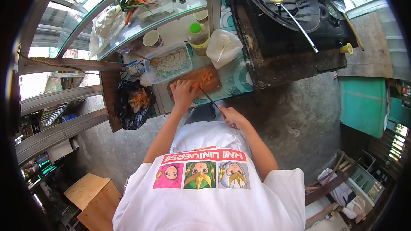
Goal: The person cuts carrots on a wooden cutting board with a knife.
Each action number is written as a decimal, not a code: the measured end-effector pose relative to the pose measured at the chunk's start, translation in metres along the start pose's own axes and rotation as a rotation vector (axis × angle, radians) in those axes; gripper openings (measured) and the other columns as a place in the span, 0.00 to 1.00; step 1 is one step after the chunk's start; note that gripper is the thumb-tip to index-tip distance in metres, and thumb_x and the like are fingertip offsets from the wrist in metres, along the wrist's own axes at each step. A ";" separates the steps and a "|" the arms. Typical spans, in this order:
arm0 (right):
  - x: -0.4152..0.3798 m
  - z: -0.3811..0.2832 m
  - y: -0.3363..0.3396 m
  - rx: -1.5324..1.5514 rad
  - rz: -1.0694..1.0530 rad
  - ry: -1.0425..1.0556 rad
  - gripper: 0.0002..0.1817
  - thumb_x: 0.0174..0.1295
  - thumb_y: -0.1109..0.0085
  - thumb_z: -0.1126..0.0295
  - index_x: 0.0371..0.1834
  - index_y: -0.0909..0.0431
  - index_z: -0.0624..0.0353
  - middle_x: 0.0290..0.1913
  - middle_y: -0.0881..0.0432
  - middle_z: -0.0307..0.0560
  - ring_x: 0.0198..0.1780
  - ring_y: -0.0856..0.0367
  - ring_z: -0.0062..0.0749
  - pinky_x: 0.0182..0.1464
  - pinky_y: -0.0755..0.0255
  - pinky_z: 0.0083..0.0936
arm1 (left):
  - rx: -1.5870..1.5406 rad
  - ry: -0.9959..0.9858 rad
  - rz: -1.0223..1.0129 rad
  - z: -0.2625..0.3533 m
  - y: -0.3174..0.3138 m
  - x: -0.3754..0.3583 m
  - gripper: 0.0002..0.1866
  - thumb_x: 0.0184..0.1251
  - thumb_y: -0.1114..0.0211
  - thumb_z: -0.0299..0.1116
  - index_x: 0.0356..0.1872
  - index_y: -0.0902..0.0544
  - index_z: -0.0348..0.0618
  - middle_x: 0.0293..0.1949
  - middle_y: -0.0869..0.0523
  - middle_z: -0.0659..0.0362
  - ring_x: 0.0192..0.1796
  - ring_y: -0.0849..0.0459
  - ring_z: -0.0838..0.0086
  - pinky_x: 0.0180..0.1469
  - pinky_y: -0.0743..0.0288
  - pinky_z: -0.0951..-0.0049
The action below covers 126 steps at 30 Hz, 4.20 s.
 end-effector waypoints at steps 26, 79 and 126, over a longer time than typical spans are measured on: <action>0.017 -0.018 0.027 -0.226 0.419 0.360 0.36 0.66 0.54 0.38 0.17 0.26 0.63 0.17 0.26 0.44 0.18 0.27 0.30 0.24 0.34 0.29 | -0.783 0.227 0.157 0.006 0.065 -0.008 0.16 0.50 0.26 0.22 0.42 0.16 0.38 0.41 0.14 0.59 0.43 0.19 0.78 0.43 0.24 0.78; 0.005 -0.074 -0.025 -0.584 0.564 0.384 0.36 0.69 0.61 0.40 0.32 0.16 0.64 0.35 0.16 0.64 0.43 0.18 0.60 0.47 0.26 0.47 | -0.230 -0.011 0.192 -0.006 0.002 -0.019 0.10 0.44 0.28 0.28 0.30 0.16 0.42 0.32 0.13 0.57 0.44 0.20 0.62 0.45 0.31 0.61; 0.029 -0.039 -0.020 -0.060 0.220 0.564 0.21 0.74 0.58 0.52 0.27 0.32 0.54 0.15 0.38 0.31 0.10 0.44 0.15 0.11 0.51 0.19 | -0.154 -0.011 0.093 -0.009 0.015 -0.010 0.10 0.43 0.25 0.34 0.29 0.15 0.48 0.28 0.14 0.63 0.40 0.24 0.66 0.55 0.37 0.61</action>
Point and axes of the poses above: each hand's wrist, its own x-axis towards the middle knuckle, its own y-axis out of the back of the hand, z = x × y, the point moved 9 cm from there along x, towards the middle knuckle
